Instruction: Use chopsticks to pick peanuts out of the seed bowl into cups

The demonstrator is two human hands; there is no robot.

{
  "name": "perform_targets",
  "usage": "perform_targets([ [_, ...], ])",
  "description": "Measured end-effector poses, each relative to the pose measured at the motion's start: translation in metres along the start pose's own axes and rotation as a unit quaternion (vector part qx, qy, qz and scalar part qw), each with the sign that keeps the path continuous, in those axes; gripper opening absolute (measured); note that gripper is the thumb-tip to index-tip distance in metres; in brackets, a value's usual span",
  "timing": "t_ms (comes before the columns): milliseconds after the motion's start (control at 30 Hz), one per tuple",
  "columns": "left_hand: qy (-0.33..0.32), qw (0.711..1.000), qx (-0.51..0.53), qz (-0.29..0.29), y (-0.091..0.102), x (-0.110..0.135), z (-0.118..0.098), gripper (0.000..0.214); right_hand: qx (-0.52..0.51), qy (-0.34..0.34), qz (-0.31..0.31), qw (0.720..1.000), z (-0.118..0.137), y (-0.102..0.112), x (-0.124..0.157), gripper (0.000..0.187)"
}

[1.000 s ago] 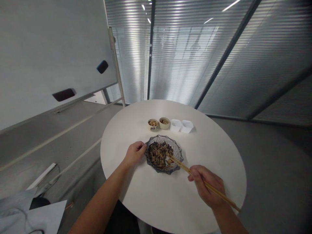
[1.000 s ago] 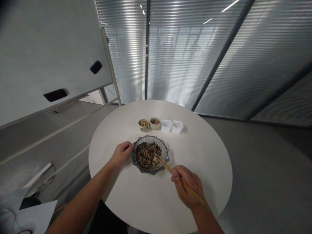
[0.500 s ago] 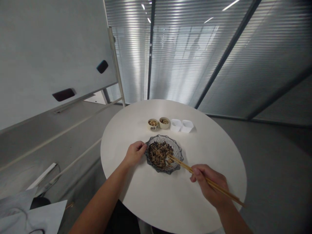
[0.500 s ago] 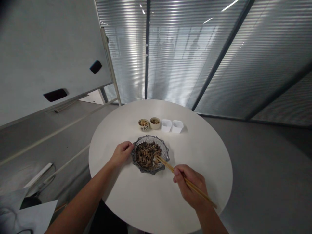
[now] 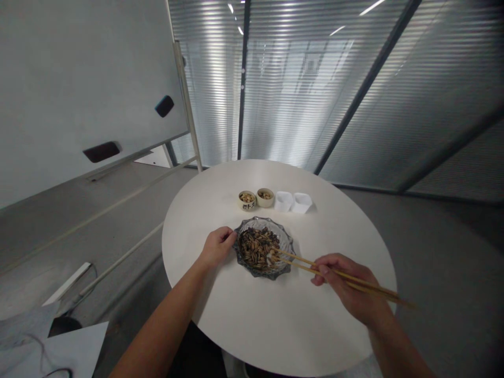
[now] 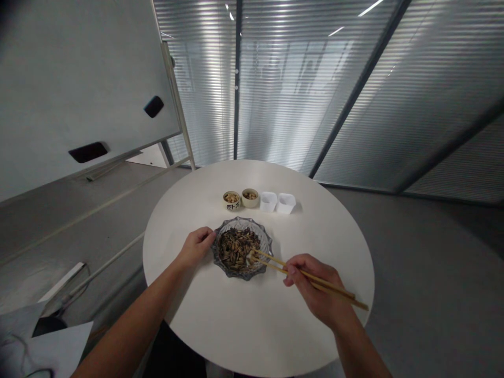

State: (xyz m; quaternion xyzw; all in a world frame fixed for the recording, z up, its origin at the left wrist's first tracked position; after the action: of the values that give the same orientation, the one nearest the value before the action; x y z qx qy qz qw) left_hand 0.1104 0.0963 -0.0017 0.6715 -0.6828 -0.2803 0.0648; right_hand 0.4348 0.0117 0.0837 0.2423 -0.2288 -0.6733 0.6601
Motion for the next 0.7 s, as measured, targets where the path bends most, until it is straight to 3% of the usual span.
perform_targets([
  [133, 0.004, 1.0, 0.004, 0.003, 0.0, 0.0, -0.002, 0.033, 0.038, -0.024, 0.002, 0.999, 0.001, -0.001, -0.007, 0.031],
  [467, 0.007, 1.0, 0.002, 0.005, 0.002, 0.001, -0.004, 0.034, 0.081, -0.007, -0.022, 0.996, 0.006, 0.0, -0.009, 0.037],
  [700, 0.009, 1.0, 0.001, -0.001, 0.002, 0.001, -0.003, 0.033, 0.102, 0.077, -0.067, 0.99, 0.013, -0.001, -0.005, 0.033],
])
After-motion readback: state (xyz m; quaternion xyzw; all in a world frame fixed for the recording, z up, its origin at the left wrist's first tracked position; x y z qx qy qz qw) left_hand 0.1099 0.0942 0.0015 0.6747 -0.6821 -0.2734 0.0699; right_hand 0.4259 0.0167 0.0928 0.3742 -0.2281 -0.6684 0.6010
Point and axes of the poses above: each hand's wrist, its own x-axis away from the middle knuckle, its own y-axis out of the back of the hand, z = x × y, the point moved 9 cm from there along -x, towards the middle knuckle, and after that the axes turned 9 degrees about -y, right-handed, at the moved point
